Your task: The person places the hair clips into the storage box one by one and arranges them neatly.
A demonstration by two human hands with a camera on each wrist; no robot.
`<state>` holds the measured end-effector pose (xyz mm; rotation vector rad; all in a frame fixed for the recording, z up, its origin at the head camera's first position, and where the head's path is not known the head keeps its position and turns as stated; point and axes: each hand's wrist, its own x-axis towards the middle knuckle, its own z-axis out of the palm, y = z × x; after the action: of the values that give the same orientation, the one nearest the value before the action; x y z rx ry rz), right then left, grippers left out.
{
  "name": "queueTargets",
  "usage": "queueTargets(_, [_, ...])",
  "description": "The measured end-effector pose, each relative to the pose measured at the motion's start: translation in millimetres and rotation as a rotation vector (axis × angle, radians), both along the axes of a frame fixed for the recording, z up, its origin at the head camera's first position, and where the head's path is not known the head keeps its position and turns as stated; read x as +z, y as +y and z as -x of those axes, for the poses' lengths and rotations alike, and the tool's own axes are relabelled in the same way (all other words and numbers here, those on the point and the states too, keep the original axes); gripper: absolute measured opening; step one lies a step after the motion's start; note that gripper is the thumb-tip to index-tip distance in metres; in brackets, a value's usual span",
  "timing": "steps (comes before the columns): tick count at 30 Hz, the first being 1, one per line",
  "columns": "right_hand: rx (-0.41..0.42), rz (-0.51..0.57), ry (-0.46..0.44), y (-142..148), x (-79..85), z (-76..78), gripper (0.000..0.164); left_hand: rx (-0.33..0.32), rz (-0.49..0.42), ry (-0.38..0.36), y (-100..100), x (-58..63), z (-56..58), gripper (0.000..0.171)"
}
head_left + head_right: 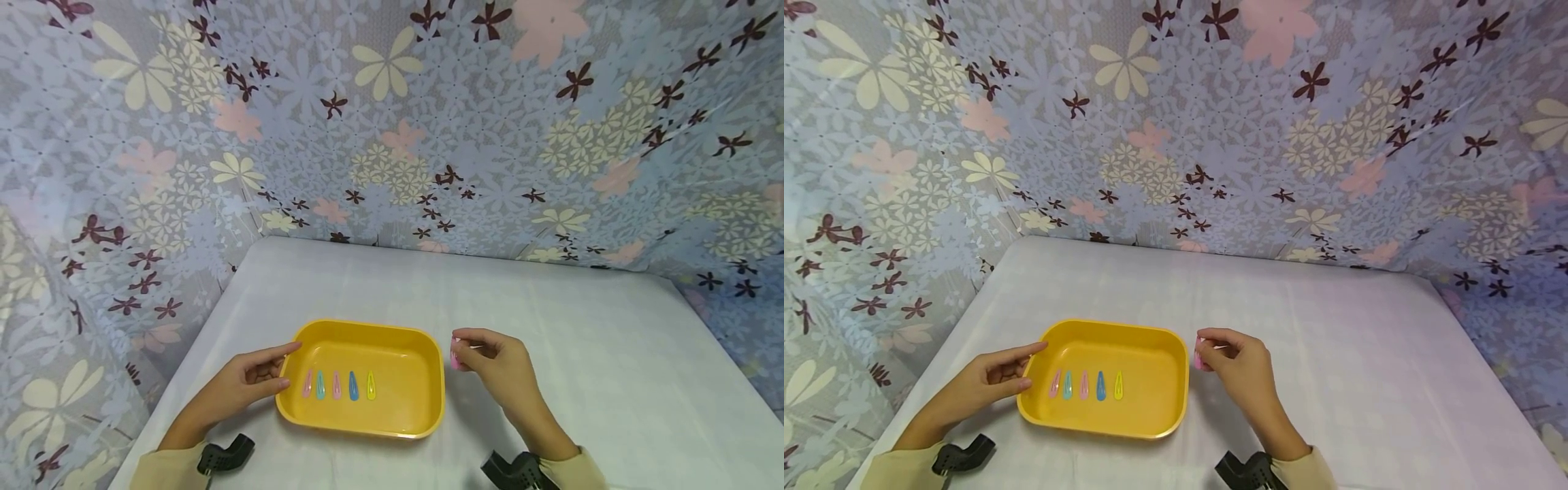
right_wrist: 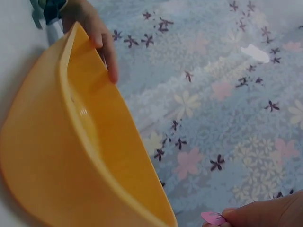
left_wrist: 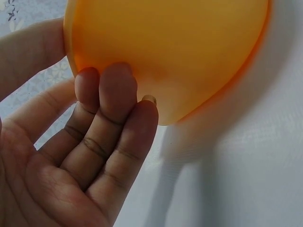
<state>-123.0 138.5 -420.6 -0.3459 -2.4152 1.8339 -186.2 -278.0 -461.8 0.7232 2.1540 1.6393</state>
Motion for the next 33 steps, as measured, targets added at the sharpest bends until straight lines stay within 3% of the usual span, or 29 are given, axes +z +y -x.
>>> queueTargets(8, [0.026,0.087,-0.012,-23.2,4.4,8.9,0.022,-0.006,-0.008,0.006,0.6,0.5,0.1,0.052])
queueTargets(15, [0.117,0.103,-0.012,-46.9,0.3,13.4,0.018,-0.003,-0.01,0.008,0.5,2.7,-0.7,0.053])
queueTargets(20, [0.177,-0.007,-0.007,-62.2,-7.3,18.7,0.015,-0.006,-0.011,-0.001,1.0,1.7,-0.6,0.053])
queueTargets(27, [0.299,-0.32,0.061,-75.3,-12.2,24.0,0.01,-0.013,-0.006,0.028,1.9,0.4,0.7,0.053])
queueTargets(33, [0.365,-0.347,0.069,-85.5,-12.5,27.0,0.01,-0.007,-0.012,0.038,0.3,-0.2,-0.3,0.053])
